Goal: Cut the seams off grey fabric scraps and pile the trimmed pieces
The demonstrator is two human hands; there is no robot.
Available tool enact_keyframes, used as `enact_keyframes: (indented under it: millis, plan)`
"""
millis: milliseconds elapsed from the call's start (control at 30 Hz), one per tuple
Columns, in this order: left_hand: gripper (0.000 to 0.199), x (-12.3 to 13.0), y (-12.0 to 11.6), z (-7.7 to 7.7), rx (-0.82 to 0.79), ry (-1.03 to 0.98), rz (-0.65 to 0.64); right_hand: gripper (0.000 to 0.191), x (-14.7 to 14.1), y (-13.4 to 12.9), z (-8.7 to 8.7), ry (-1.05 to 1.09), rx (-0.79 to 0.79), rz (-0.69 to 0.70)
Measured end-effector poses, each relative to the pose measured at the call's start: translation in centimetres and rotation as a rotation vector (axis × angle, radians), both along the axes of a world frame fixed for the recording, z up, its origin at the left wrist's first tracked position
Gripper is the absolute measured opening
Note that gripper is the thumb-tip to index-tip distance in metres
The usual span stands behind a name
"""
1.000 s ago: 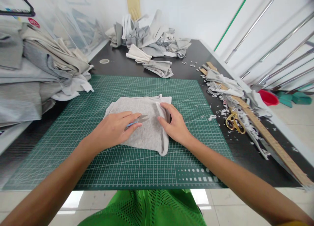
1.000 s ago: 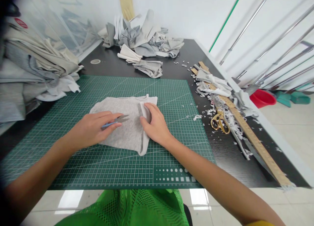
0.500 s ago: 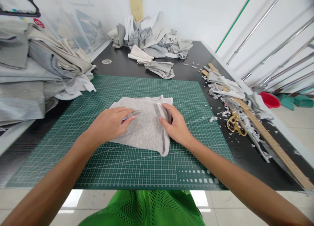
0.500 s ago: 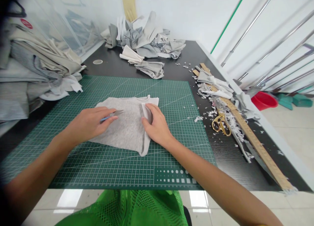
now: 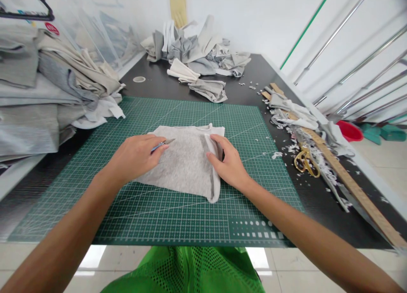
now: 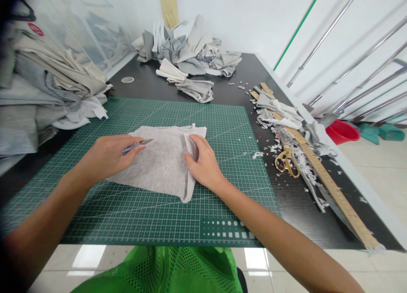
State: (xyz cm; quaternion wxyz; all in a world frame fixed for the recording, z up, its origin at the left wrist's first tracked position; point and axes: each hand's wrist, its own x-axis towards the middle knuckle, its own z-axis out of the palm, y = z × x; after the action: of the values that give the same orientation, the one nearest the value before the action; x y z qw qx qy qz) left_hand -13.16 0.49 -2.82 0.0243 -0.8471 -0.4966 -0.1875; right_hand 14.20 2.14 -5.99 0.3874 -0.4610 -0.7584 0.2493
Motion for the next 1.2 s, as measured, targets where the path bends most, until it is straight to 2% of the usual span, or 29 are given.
enact_keyframes:
  millis: [100,233,333,467,633,867,1067,1200]
  plan:
    - [0.024,0.2,-0.2,0.2,0.049,0.014,0.033,0.046,0.0,0.0,0.0,0.001,0.0,0.004]
    - [0.029,0.4,-0.3,0.3,0.02,0.011,-0.017,0.047,0.0,0.0,0.1,0.001,-0.003,0.006]
    - [0.03,0.7,-0.5,0.3,-0.057,0.037,-0.102,0.047,0.0,0.0,0.1,-0.003,-0.003,0.004]
    - [0.026,1.7,-1.5,0.8,-0.112,-0.027,-0.248,0.047,0.0,0.0,0.0,-0.008,0.002,0.007]
    - [0.03,3.2,-2.7,1.5,-0.179,-0.055,-0.355,0.047,0.0,0.0,-0.1,-0.004,0.015,0.014]
    - [0.028,3.4,-3.0,1.1,-0.18,-0.02,-0.405,0.047,0.0,0.0,-0.1,0.0,0.014,0.01]
    - [0.03,3.9,-3.3,1.1,-0.298,-0.013,-0.447,0.046,0.0,0.0,-0.1,0.002,0.015,0.01]
    - [0.029,3.8,-3.2,0.9,-0.233,0.0,-0.427,0.046,-0.1,0.1,-0.1,0.0,0.01,0.001]
